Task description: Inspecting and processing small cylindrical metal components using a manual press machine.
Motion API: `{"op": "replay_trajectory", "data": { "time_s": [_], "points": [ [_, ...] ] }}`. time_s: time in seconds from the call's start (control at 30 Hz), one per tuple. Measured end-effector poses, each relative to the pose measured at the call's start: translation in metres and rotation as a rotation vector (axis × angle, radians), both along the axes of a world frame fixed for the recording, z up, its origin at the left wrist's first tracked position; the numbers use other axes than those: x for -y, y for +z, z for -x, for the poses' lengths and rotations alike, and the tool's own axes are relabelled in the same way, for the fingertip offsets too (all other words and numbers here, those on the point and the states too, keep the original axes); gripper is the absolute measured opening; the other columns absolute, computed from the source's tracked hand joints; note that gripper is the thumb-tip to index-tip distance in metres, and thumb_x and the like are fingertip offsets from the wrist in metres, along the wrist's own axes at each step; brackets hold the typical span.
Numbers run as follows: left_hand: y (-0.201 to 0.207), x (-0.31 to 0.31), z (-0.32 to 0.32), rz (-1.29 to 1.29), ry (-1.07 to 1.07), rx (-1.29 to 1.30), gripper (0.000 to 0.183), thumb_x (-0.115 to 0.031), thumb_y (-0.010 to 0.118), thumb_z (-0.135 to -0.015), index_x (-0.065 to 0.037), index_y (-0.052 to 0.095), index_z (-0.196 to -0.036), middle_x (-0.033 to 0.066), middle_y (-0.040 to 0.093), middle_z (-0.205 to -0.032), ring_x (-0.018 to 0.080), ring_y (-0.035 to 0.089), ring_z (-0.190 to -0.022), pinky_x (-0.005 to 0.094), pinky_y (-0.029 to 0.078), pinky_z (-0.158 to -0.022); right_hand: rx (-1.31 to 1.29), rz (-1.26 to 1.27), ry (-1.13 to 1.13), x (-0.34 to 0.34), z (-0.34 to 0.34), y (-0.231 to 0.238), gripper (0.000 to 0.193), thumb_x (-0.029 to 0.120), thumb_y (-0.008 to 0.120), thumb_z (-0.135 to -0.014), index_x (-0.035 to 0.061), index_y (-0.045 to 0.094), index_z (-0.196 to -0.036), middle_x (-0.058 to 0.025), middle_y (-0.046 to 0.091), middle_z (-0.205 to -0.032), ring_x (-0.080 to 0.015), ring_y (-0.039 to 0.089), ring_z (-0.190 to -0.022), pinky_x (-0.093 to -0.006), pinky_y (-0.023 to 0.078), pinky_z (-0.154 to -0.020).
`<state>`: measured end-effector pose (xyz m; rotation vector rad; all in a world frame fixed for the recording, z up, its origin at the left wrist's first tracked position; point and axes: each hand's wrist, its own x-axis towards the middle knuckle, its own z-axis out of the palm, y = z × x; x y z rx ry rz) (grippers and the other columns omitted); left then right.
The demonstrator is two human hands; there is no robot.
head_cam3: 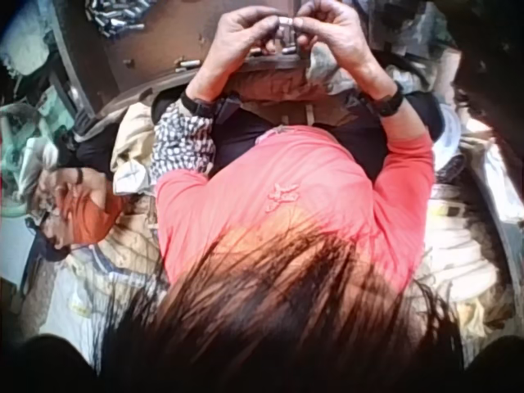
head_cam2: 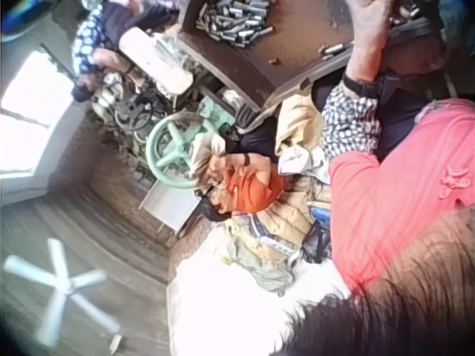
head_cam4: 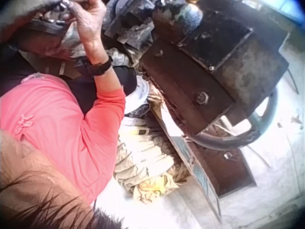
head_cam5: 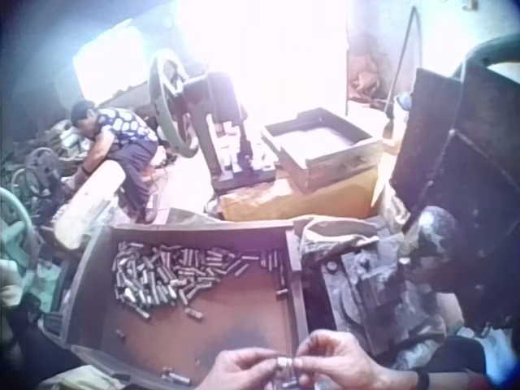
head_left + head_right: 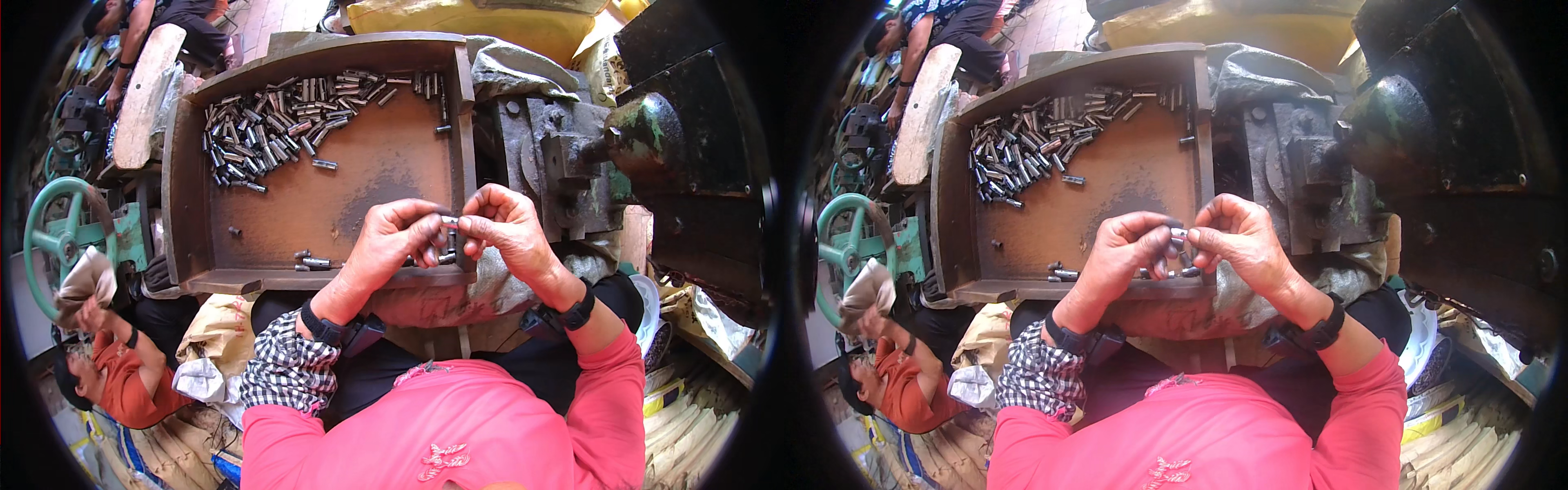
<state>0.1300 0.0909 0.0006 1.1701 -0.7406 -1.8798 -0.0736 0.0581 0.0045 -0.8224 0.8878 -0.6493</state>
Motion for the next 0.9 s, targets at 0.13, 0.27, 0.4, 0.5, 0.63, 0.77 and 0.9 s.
{"op": "replay_trajectory", "data": {
  "time_s": [0.13,0.27,0.4,0.5,0.63,0.77,0.9],
  "points": [
    [0.028,0.005,-0.003,-0.065,-0.377,-0.02,0.022,-0.007,0.064,-0.083,0.0,0.058,-0.104,0.0039,0.063,-0.075,0.006,0.055,-0.052,0.018,0.044,-0.044,0.149,-0.262,0.251,0.007,0.009,0.009,0.035,0.004,0.068,-0.08,-0.0019,0.048,-0.108,-0.0074,0.062,-0.074,-0.0127,0.062,-0.055,-0.0209,0.05,-0.049],
    [0.023,-0.001,-0.005,0.041,-0.452,-0.172,0.034,-0.008,0.065,-0.083,0.001,0.051,-0.112,0.0055,0.06,-0.097,0.0064,0.056,-0.084,0.0209,0.047,-0.069,0.251,-0.248,0.284,0.002,0.004,0.014,0.049,0.002,0.068,-0.079,-0.0036,0.041,-0.12,-0.0093,0.062,-0.077,-0.0142,0.062,-0.056,-0.0239,0.052,-0.051],
    [0.013,0.006,-0.007,0.601,-0.56,0.12,0.031,-0.017,0.056,-0.09,0.0,0.049,-0.115,0.0107,0.061,-0.101,0.0189,0.059,-0.09,0.0327,0.047,-0.082,0.06,-0.08,0.371,0.009,-0.005,0.018,0.049,0.006,0.068,-0.08,-0.0055,0.042,-0.12,-0.0123,0.063,-0.081,-0.0155,0.064,-0.06,-0.0244,0.052,-0.051],
    [0.008,0.001,-0.016,0.362,-0.433,0.135,0.025,-0.016,0.052,-0.092,-0.003,0.05,-0.113,0.0077,0.062,-0.089,0.0136,0.06,-0.077,0.0293,0.05,-0.069,-0.104,-0.025,0.432,0.029,-0.012,0.018,0.036,0.015,0.065,-0.085,-0.0055,0.05,-0.11,-0.0117,0.064,-0.076,-0.0152,0.064,-0.06,-0.0255,0.051,-0.049],
    [0.019,0.01,-0.034,0.134,-0.409,0.365,0.023,-0.011,0.051,-0.085,-0.003,0.05,-0.106,0.0084,0.06,-0.081,0.0148,0.058,-0.064,0.0299,0.048,-0.054,-0.706,1.068,0.176,0.061,-0.029,0.014,0.024,0.014,0.065,-0.081,0.0016,0.055,-0.099,-0.016,0.062,-0.079,-0.0223,0.064,-0.062,-0.0339,0.049,-0.053],
    [0.0,0.002,-0.034,0.542,-0.556,0.787,0.029,-0.014,0.06,-0.074,0.002,0.054,-0.098,0.0208,0.061,-0.084,0.0371,0.062,-0.079,0.0406,0.048,-0.071,-1.277,1.476,0.29,0.085,-0.061,0.0,0.01,0.005,0.057,-0.076,0.0007,0.056,-0.085,-0.0169,0.06,-0.078,-0.0304,0.066,-0.068,-0.0376,0.053,-0.057],
    [-0.004,0.0,-0.03,0.584,-0.659,0.953,0.03,-0.021,0.069,-0.073,0.002,0.058,-0.089,0.0225,0.062,-0.084,0.0393,0.061,-0.084,0.0442,0.048,-0.071,-1.606,1.615,0.412,0.113,-0.09,-0.013,0.011,0.007,0.058,-0.072,0.0037,0.063,-0.081,-0.0114,0.064,-0.079,-0.0202,0.067,-0.069,-0.0309,0.053,-0.053]
  ]
}}
